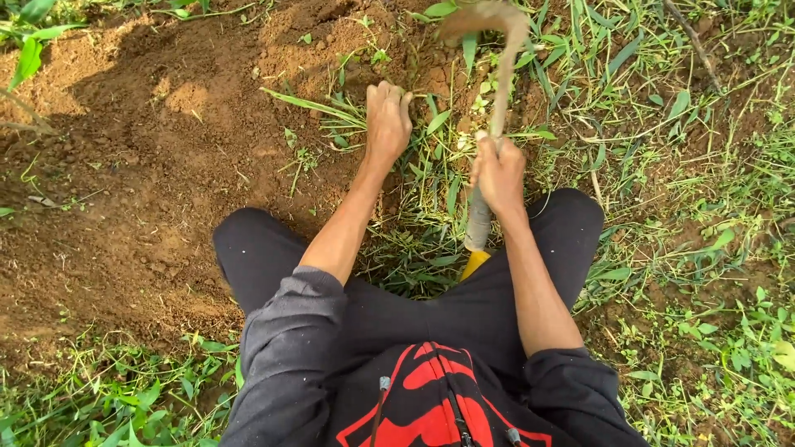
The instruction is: The person sits on the ground and uses a hand hoe to loosen soil and remove weeds from a small patch. They repeatedly strike the ground with the tool and pull out uprooted weeds by hand.
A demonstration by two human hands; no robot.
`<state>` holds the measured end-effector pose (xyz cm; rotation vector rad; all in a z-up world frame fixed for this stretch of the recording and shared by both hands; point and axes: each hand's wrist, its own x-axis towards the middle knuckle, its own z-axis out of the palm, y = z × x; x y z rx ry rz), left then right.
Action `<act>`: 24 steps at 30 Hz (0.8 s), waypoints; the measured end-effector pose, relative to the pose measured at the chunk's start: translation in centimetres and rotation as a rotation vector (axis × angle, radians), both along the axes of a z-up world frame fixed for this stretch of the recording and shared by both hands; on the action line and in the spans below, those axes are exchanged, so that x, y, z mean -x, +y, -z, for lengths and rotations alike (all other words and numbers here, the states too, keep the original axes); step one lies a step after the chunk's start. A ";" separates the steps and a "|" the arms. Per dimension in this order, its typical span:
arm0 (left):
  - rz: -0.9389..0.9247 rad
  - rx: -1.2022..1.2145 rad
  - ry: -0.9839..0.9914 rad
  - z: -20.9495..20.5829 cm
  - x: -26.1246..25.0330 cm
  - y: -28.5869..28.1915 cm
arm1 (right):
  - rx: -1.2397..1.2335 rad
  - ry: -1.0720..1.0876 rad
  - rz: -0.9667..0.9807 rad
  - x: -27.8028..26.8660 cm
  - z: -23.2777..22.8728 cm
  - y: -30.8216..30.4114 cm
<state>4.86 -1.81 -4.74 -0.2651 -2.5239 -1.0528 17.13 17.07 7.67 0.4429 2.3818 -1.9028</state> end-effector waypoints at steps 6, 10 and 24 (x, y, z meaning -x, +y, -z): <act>0.009 -0.073 0.016 0.1 -7.0 -3.0 | -0.091 0.193 -0.122 -2.0 1.2 -1.7; 0.040 -0.104 0.052 -1.3 -8.3 -3.6 | -0.150 0.071 -0.264 -1.8 3.0 -1.2; -0.129 -0.010 0.187 -4.2 -8.2 -1.5 | -0.044 -0.086 -0.099 -2.5 4.6 -4.4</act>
